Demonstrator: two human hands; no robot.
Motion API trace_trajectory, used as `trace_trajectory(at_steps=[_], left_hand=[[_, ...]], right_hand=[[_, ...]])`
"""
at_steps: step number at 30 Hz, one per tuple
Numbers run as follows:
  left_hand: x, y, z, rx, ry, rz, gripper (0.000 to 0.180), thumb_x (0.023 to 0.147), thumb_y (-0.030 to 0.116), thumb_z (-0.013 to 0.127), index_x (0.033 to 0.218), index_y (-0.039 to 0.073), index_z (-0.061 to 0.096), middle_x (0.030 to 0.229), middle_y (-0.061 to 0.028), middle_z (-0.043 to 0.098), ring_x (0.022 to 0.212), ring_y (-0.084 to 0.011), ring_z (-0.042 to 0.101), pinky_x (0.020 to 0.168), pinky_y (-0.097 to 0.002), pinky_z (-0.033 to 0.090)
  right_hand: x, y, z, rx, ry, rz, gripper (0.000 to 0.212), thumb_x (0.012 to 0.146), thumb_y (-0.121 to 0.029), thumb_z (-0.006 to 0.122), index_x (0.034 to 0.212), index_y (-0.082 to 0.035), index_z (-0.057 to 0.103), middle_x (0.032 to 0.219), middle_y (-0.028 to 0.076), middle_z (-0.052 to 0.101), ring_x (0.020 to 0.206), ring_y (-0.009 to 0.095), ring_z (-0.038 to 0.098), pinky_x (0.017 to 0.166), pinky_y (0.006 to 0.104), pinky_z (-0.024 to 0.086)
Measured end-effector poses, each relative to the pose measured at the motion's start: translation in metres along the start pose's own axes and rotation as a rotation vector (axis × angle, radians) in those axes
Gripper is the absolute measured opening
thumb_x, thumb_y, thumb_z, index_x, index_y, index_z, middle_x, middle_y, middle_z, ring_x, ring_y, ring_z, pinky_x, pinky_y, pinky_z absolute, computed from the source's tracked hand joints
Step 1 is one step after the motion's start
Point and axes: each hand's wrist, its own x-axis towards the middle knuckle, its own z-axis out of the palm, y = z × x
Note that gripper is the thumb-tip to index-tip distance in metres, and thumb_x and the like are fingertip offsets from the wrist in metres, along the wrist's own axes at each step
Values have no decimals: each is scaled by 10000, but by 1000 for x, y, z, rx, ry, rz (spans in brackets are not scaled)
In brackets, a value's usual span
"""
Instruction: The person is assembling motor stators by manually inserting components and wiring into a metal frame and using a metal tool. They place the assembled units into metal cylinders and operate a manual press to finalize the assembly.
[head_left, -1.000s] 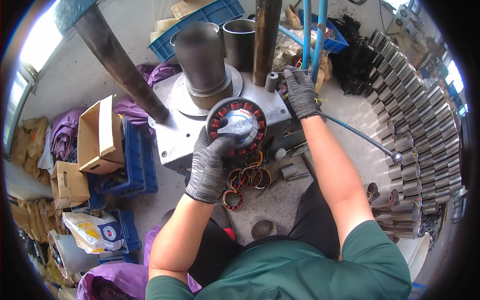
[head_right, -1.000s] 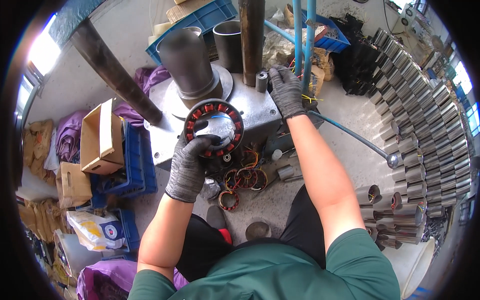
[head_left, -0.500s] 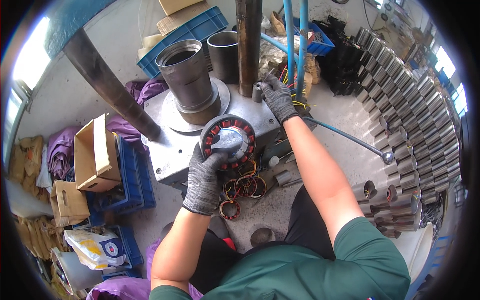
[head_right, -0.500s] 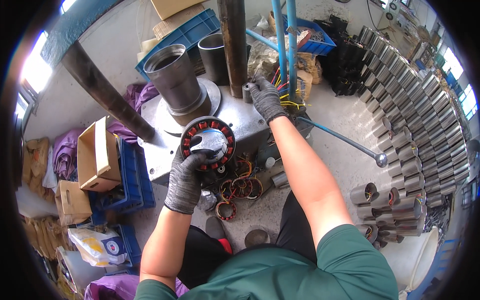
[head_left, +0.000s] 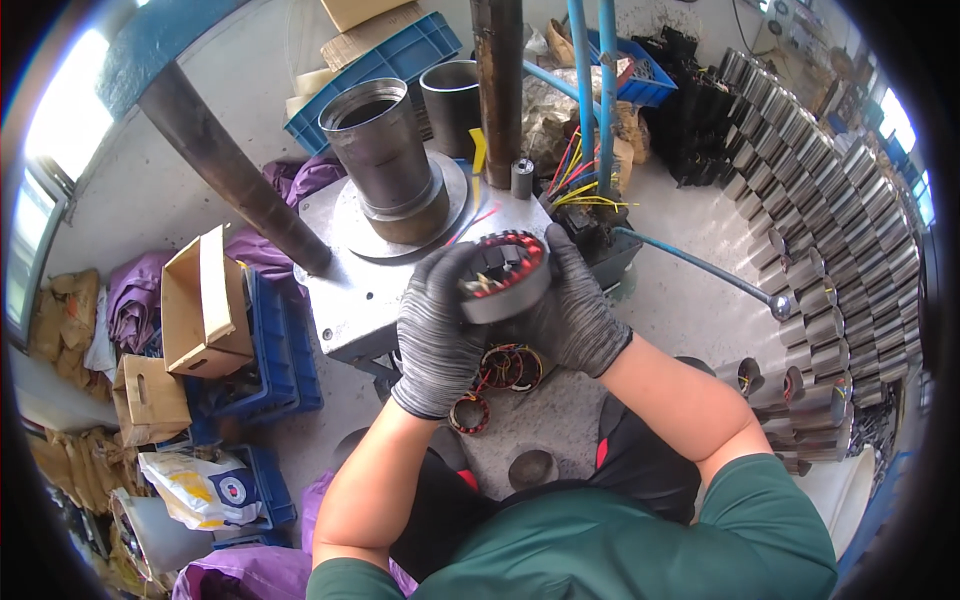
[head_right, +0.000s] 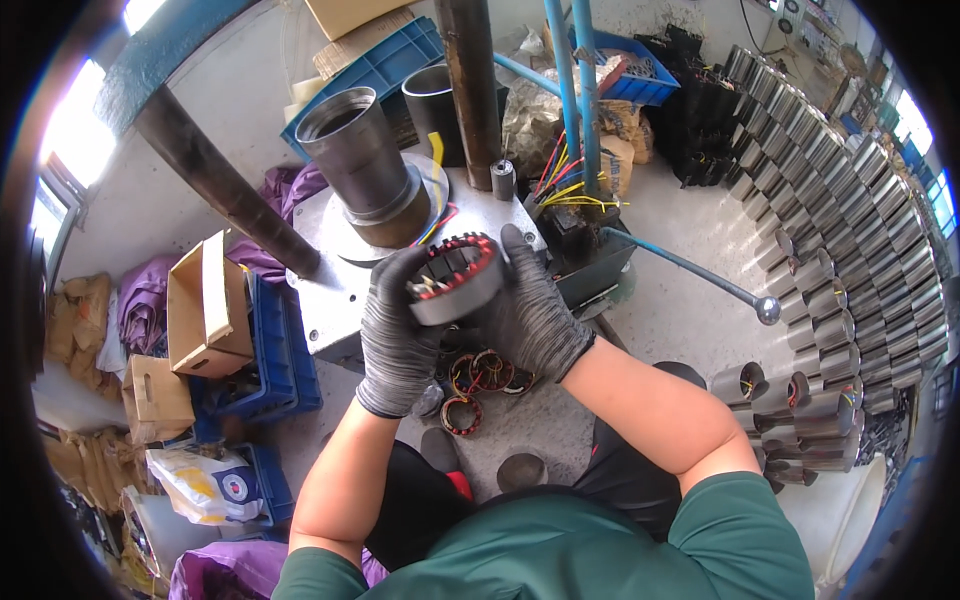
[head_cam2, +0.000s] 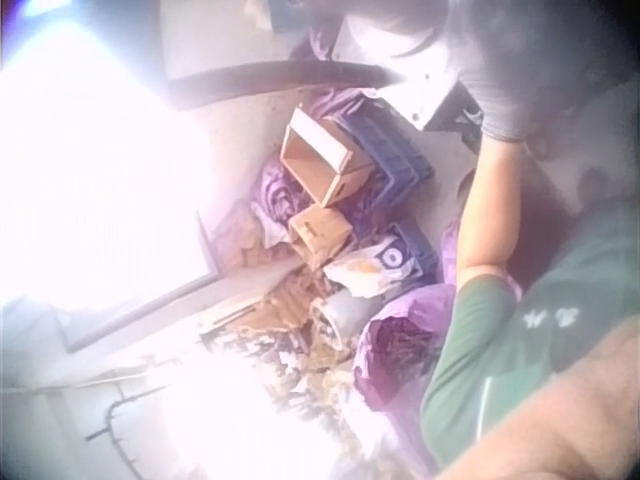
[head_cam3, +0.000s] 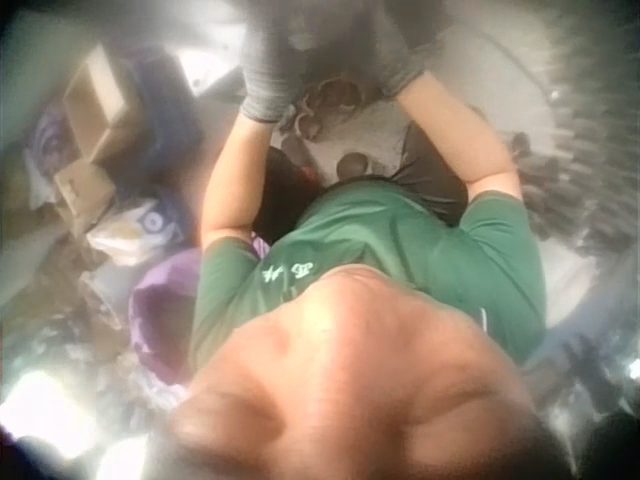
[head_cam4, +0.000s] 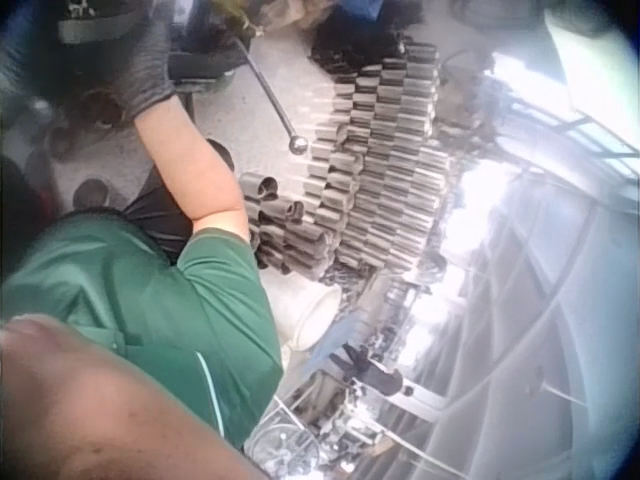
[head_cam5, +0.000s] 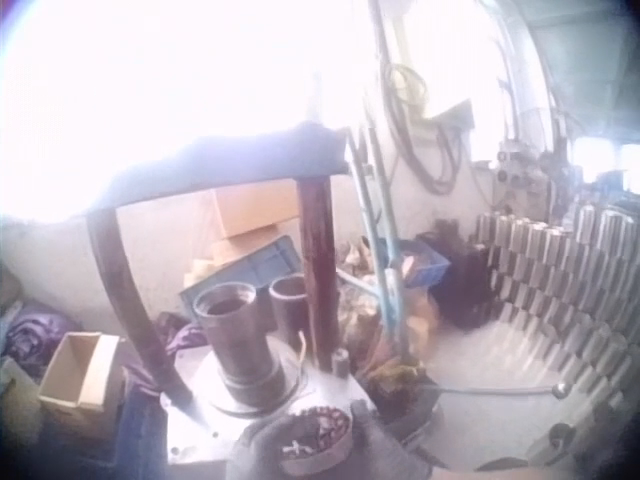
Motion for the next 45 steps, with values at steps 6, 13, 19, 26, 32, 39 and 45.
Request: trace_trajectory(at_steps=[6, 13, 19, 26, 32, 39, 45], left_hand=[[8, 18, 17, 154, -184, 188, 826, 676, -84, 760, 1449, 147, 582, 1511, -246, 526, 1140, -452, 672, 909, -511, 592], [-2, 11, 33, -112, -146, -12, 940, 749, -208, 600, 1598, 157, 429, 1632, -238, 410, 1249, -356, 641, 1058, -426, 554], [1, -13, 19, -724, -90, -600, 470, 1055, 214, 651, 1472, 18, 560, 1291, -120, 700, 1125, -187, 665, 1022, -329, 528], [0, -6, 24, -683, -201, -515, 320, 1034, 104, 654, 1334, -6, 663, 1251, -118, 726, 1170, -185, 666, 1046, -338, 525], [-4, -3, 35, -524, -336, -292, 344, 973, -71, 596, 1278, 39, 713, 1543, -165, 521, 1294, -222, 626, 1064, -352, 565], [-4, -19, 33, -159, -398, -25, 476, 924, -81, 690, 1388, -2, 614, 1331, -202, 648, 1252, -316, 655, 1053, -374, 543], [-16, -21, 41, -364, -171, -179, 534, 861, -61, 775, 1362, 42, 618, 1287, -184, 667, 1140, -324, 696, 992, -367, 576]], right_hand=[[-23, -14, -24, 354, -215, 36, 669, 1022, -561, 506, 1490, -86, 552, 1435, 174, 643, 1340, 343, 605, 1211, 545, 430], [-24, -21, -30, 249, -60, -208, 664, 967, -507, 622, 1453, -57, 579, 1391, 178, 677, 1305, 353, 638, 1160, 557, 496], [-31, -27, -28, 228, -58, -65, 623, 957, -446, 670, 1432, -49, 594, 1365, 182, 687, 1249, 349, 680, 1123, 539, 544], [-23, -16, -37, 217, 66, 13, 463, 991, -352, 641, 1295, -6, 685, 1200, 175, 754, 1090, 322, 732, 1045, 493, 586], [-22, -17, -44, 123, -43, 27, 432, 971, -329, 686, 1255, -5, 714, 1146, 168, 770, 1066, 303, 739, 1023, 473, 595], [-22, -12, -48, 15, -57, -46, 357, 981, -253, 700, 1249, -18, 728, 1182, 151, 769, 1088, 281, 739, 1017, 466, 605], [-30, -14, -32, 16, -87, -23, 345, 984, -239, 698, 1242, -13, 726, 1175, 135, 771, 1074, 254, 748, 986, 434, 625]])
